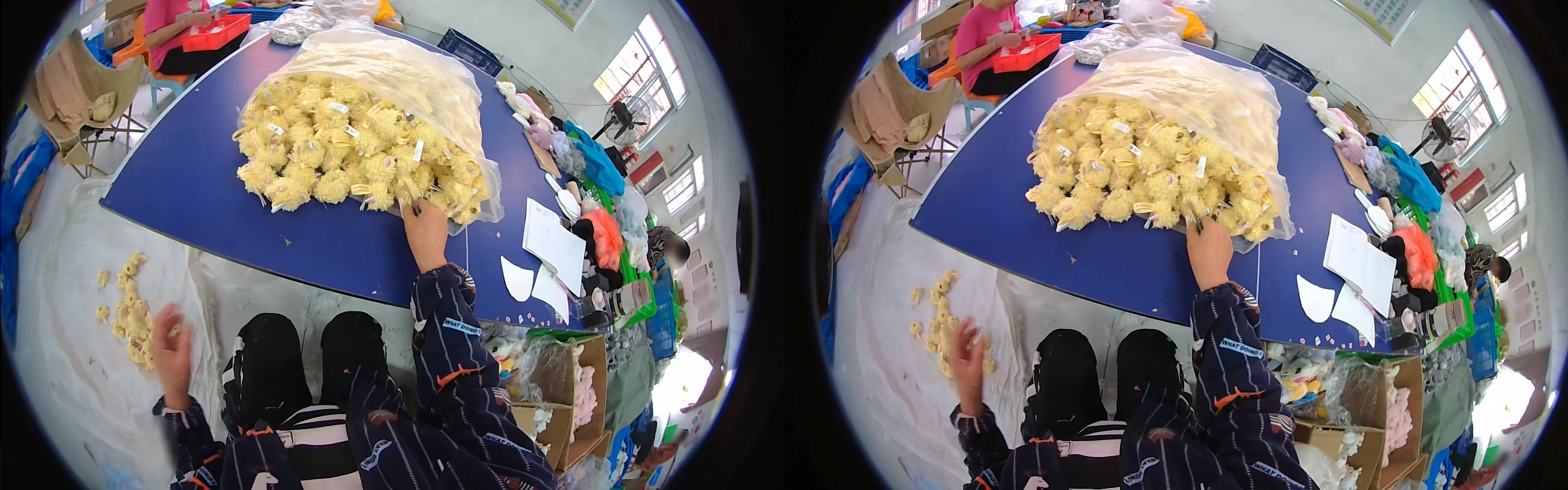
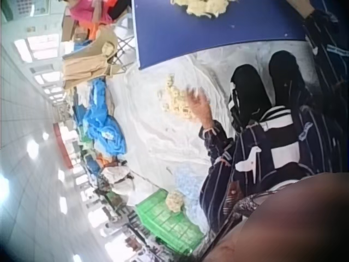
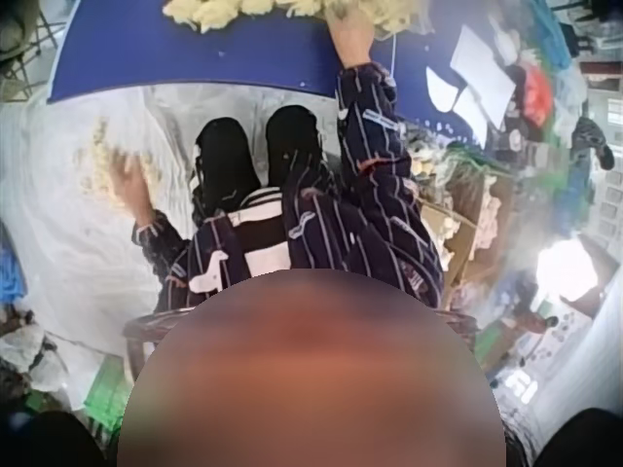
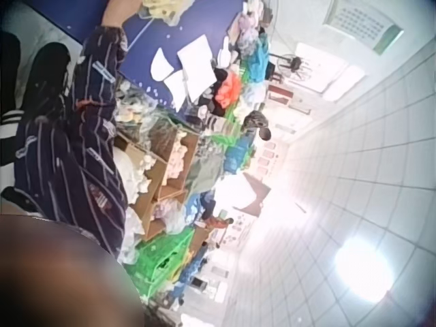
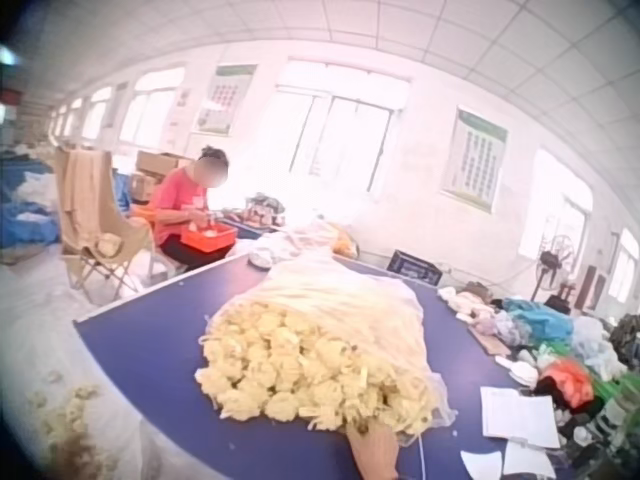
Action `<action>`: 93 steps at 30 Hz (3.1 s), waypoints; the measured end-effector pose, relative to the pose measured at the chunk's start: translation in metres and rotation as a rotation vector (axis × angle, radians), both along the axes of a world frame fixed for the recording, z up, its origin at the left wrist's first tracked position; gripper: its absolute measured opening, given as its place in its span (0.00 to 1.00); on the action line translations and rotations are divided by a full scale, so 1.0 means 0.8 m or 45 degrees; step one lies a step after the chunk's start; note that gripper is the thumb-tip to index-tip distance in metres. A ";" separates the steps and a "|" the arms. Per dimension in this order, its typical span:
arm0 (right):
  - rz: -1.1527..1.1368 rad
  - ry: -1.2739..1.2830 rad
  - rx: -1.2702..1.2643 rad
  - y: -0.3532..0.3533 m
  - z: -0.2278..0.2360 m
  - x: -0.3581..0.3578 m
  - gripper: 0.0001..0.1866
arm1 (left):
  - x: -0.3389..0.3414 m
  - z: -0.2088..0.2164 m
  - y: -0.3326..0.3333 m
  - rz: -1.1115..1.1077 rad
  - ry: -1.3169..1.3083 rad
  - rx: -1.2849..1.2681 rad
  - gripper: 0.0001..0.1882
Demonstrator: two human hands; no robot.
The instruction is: The person sits on the floor and repeatedly picks up small yellow fluffy decorative items from a blue table. Using scissors, they trim the edges of each item and place the finished pieces back on the table. The process is repeated for multiple items in a consistent sequence.
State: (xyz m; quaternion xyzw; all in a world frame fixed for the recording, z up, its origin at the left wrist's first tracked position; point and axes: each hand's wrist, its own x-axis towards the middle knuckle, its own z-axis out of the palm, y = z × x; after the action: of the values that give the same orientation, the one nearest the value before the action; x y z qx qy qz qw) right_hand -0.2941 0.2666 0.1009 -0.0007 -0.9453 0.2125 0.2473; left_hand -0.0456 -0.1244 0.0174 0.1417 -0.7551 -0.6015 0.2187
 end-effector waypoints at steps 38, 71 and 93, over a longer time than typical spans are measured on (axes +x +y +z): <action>0.746 -0.495 -0.884 -0.101 -0.058 0.262 0.12 | -0.002 0.027 0.195 -0.652 -0.109 1.104 0.19; -0.032 0.178 -0.125 0.053 0.032 0.004 0.20 | -0.028 0.010 0.110 -0.088 -0.035 1.216 0.11; 0.620 -1.215 -1.762 -0.091 -0.033 0.246 0.12 | -0.022 0.031 0.174 -0.810 -0.003 0.552 0.18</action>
State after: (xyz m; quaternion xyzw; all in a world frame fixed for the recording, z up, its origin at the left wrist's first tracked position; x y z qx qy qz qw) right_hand -0.0972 0.1935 0.0748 -0.0376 -0.5805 0.7627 -0.2828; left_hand -0.0629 0.0151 0.0424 -0.0563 -0.6170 -0.7848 -0.0147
